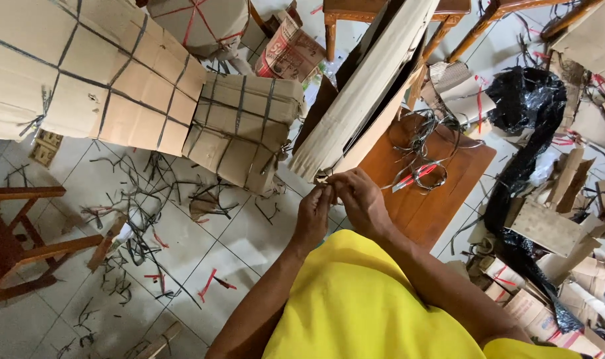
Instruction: Wrapping a wooden chair backrest with cardboard and securing it with plastic straps for transport.
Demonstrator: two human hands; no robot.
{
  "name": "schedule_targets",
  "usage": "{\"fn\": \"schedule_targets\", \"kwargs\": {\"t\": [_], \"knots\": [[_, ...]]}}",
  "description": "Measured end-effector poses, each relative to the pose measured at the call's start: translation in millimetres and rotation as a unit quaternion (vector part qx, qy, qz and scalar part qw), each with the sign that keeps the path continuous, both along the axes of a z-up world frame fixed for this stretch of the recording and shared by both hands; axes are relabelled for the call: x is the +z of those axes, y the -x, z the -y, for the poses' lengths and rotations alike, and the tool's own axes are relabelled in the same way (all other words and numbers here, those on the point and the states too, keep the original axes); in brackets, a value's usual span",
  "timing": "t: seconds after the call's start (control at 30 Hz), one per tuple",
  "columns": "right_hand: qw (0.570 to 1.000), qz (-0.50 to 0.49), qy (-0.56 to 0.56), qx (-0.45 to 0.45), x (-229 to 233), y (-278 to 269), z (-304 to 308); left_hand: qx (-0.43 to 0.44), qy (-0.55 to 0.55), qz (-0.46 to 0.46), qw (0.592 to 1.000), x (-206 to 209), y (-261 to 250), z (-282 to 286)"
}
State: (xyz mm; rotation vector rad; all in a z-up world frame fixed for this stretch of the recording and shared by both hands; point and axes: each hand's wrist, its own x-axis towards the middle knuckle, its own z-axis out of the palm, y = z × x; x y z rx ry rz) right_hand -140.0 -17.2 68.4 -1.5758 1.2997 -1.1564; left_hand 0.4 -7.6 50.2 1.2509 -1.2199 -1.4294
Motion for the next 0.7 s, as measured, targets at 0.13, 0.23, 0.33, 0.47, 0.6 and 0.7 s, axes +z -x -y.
{"fn": "schedule_targets", "kwargs": {"t": [0.13, 0.23, 0.33, 0.47, 0.6, 0.7], "knots": [[0.998, 0.030, -0.043, 0.038, 0, 6, 6, 0.001, -0.088, -0.077, 0.993, 5, -2, 3], [0.996, -0.003, -0.066, 0.068, 6, 11, 10, -0.011, -0.105, -0.074, 0.992, 2, -4, 3], [0.992, -0.023, -0.083, 0.097, 19, 12, 19, -0.016, -0.110, -0.090, 0.990, -7, -4, 5], [0.994, -0.026, -0.061, 0.090, 23, 15, 20, 0.014, -0.216, -0.246, 0.945, 9, 1, 10], [0.993, 0.021, -0.097, 0.064, 7, 14, 9, 0.007, -0.252, -0.303, 0.919, -6, -1, 15], [0.994, 0.038, -0.101, 0.033, 7, 13, 5, 0.002, -0.277, -0.294, 0.915, -10, -1, 19]]}}
